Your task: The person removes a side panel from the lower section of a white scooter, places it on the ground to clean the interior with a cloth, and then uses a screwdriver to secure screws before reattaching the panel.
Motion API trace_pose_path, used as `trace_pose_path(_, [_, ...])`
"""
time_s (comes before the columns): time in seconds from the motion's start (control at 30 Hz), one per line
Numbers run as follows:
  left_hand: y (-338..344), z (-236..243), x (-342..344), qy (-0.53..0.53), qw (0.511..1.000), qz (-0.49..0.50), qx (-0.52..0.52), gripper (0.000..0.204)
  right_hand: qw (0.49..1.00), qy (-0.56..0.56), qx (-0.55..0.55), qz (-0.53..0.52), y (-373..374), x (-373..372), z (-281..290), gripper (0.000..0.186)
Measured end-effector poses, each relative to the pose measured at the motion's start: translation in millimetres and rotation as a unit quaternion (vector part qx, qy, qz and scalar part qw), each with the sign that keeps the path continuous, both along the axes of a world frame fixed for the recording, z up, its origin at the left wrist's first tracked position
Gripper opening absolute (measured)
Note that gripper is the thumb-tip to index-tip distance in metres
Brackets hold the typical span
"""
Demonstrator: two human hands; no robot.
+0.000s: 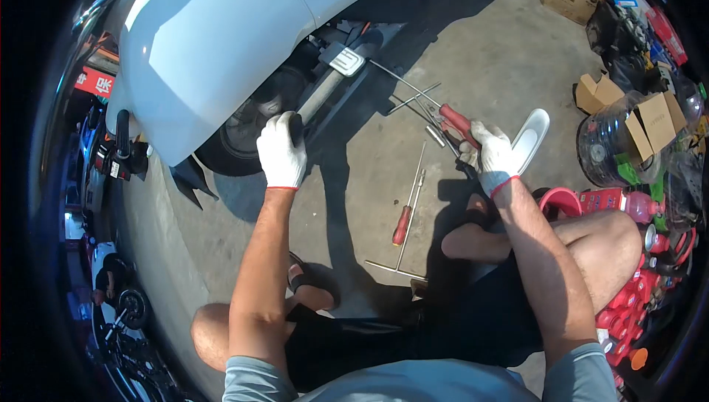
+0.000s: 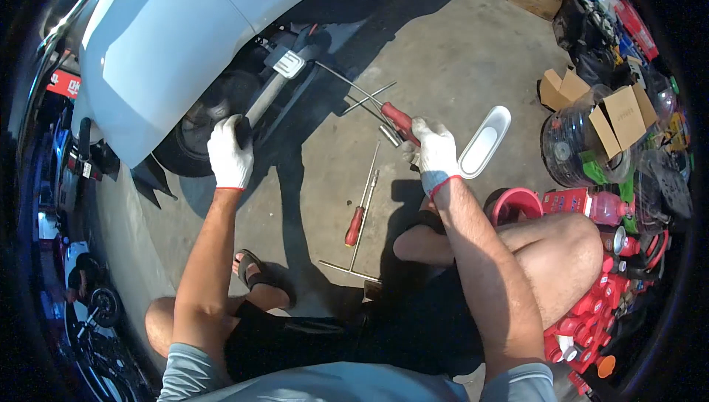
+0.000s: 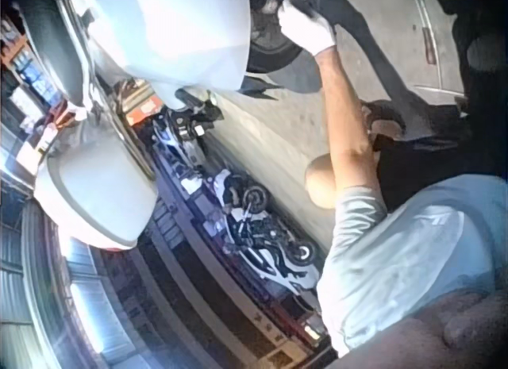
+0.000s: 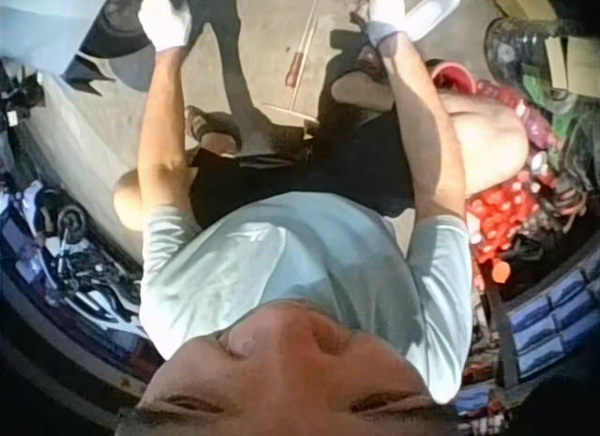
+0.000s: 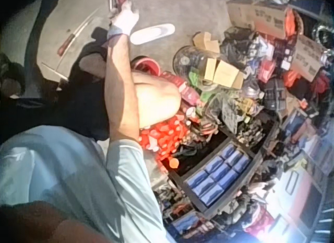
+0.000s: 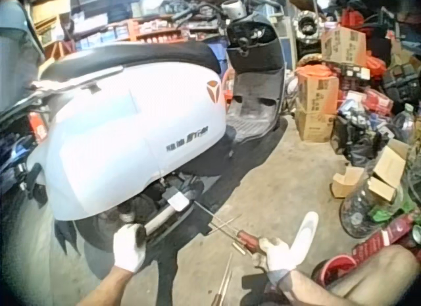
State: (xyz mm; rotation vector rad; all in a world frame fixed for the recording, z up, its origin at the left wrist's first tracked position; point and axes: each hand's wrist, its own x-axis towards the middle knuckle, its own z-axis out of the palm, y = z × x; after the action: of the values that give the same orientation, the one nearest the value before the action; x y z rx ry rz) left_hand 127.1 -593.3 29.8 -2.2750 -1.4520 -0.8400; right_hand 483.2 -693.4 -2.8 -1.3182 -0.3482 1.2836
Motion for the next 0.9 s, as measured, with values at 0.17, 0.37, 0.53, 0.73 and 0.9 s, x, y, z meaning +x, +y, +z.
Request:
trace_pose_path(0.17, [-7, -11, -1, -0.059, 0.985, 0.156, -0.041, 0.049, 1.000, 0.008, 0.017, -0.008, -1, 3, -6, 0.039])
trace_pose_path(0.37, [-6, -22, -9, -0.112, 0.973, 0.189, -0.066, 0.060, 0.999, 0.032, 0.016, -0.009, -2, -2, 2, 0.040])
trace_pose_path(0.53, [-6, -18, -10, -0.115, 0.980, 0.160, -0.033, 0.058, 0.999, 0.043, 0.011, 0.007, -4, 0, 4, 0.038])
trace_pose_path(0.73, [-6, -13, -11, -0.139, 0.961, 0.220, -0.088, 0.060, 0.999, 0.041, 0.031, -0.001, -4, -2, 7, 0.041])
trace_pose_path(0.9, [-5, -12, -13, -0.150, 0.961, 0.213, -0.094, 0.055, 0.999, 0.044, 0.030, -0.011, -4, -2, 10, 0.045])
